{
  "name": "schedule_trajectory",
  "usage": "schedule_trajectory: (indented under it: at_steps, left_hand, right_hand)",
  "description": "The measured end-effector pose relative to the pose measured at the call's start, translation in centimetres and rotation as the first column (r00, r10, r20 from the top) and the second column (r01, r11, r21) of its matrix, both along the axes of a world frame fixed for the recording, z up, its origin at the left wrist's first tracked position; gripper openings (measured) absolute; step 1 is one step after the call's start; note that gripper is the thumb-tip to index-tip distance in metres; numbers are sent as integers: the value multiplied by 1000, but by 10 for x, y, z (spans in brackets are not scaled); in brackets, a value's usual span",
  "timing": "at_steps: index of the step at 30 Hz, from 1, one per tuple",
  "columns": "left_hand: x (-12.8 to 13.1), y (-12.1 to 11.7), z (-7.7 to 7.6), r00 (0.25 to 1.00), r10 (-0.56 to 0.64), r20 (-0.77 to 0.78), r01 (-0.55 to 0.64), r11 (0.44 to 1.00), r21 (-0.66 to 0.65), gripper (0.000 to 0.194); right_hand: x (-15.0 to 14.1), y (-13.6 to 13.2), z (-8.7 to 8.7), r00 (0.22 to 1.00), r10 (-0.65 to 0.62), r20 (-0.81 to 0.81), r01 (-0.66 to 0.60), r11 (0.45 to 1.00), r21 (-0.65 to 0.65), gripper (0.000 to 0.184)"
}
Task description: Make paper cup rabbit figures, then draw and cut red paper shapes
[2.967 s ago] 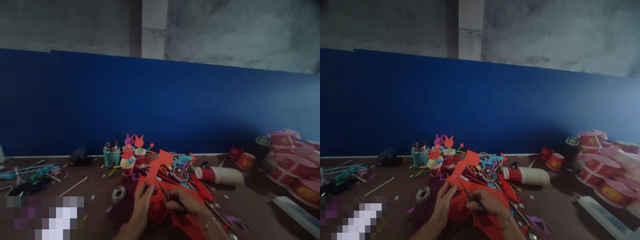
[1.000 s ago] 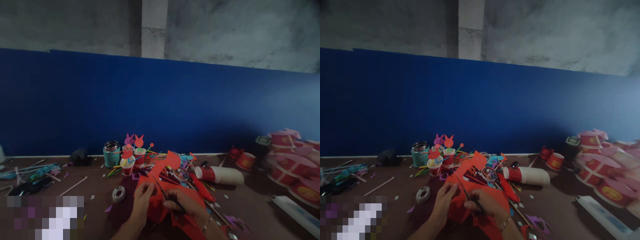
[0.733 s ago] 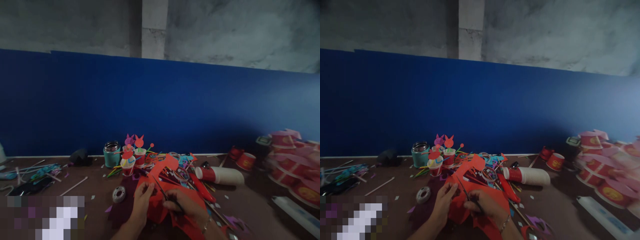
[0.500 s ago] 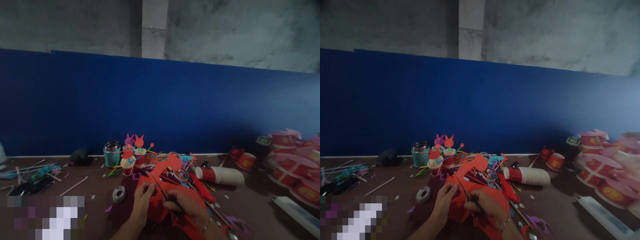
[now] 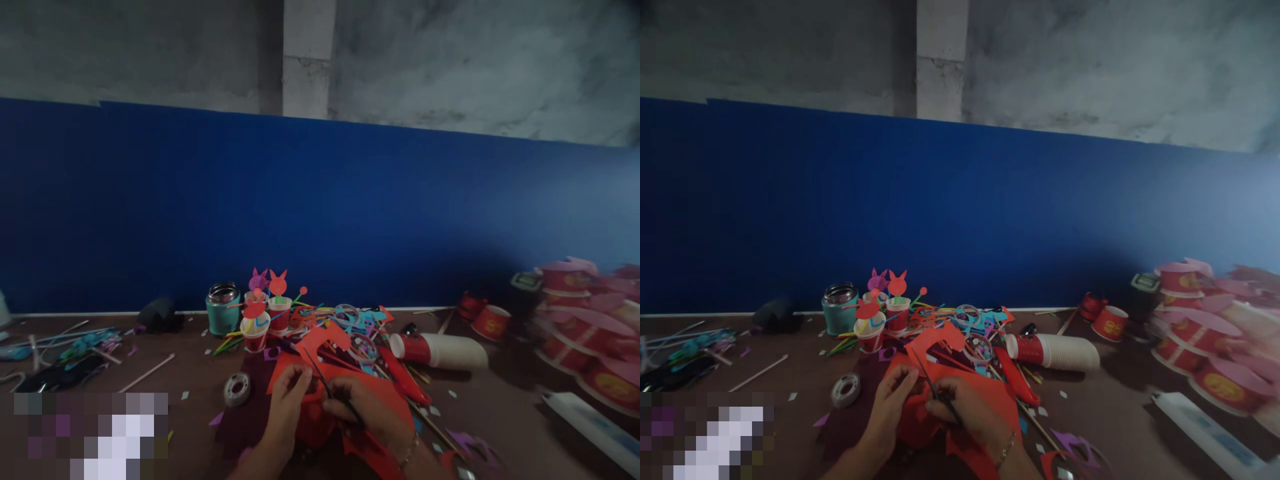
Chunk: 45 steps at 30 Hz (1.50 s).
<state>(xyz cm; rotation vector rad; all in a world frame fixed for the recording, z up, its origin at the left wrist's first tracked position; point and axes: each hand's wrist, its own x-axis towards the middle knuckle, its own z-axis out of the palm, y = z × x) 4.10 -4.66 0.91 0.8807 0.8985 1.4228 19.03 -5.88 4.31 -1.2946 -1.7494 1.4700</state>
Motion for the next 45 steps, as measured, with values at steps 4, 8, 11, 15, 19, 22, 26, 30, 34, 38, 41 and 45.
schedule_trajectory:
  at_steps: [4,8,11,15,19,22,26,30,34,38,41,45]
  left_hand:
    - [-3,0,1,999,-11,-34,12,1000,25,34]
    - [-4,0,2,997,-18,-73,19,1000,20,33]
    - [-3,0,2,998,-18,-54,19,1000,17,33]
    - [-3,0,3,999,-27,-29,27,1000,8,34]
    - [-3,0,4,999,-33,-26,33,999,6,32]
    - [-4,-1,5,999,-42,-25,43,999,10,30]
    - [-5,-1,5,997,-62,-49,63,998,21,28]
    - [-5,-2,5,994,-104,-15,104,995,1,29]
    - [-5,-2,5,987,-160,-2,160,987,-14,29]
    - [-6,-3,7,981,-194,13,194,981,-9,29]
    - [-6,-3,8,972,-226,64,226,974,0,27]
    - [-7,-2,8,956,-263,131,266,964,-5,25]
  right_hand:
    - [-1,-2,2,995,4,-100,-9,999,-51,30]
    - [-3,-4,-1,995,5,-103,-16,994,-107,31]
    - [-4,-3,-8,996,-8,-90,-1,995,-99,25]
    - [-4,0,-15,996,-40,-81,35,998,-59,17]
    - [-6,0,-8,992,-49,-116,43,998,-54,17]
    - [-6,-2,-2,992,-51,-117,43,997,-68,18]
    - [-4,-3,2,994,-54,-99,46,996,-76,20]
    - [-1,-3,4,996,-48,-81,41,995,-87,21]
    - [4,0,3,998,-22,-65,15,995,-99,14]
    - [7,1,1,997,2,-73,-8,996,-90,13]
    - [8,2,-1,994,-3,-105,-8,994,-106,15]
    - [9,2,-1,994,16,-112,-27,995,-96,13]
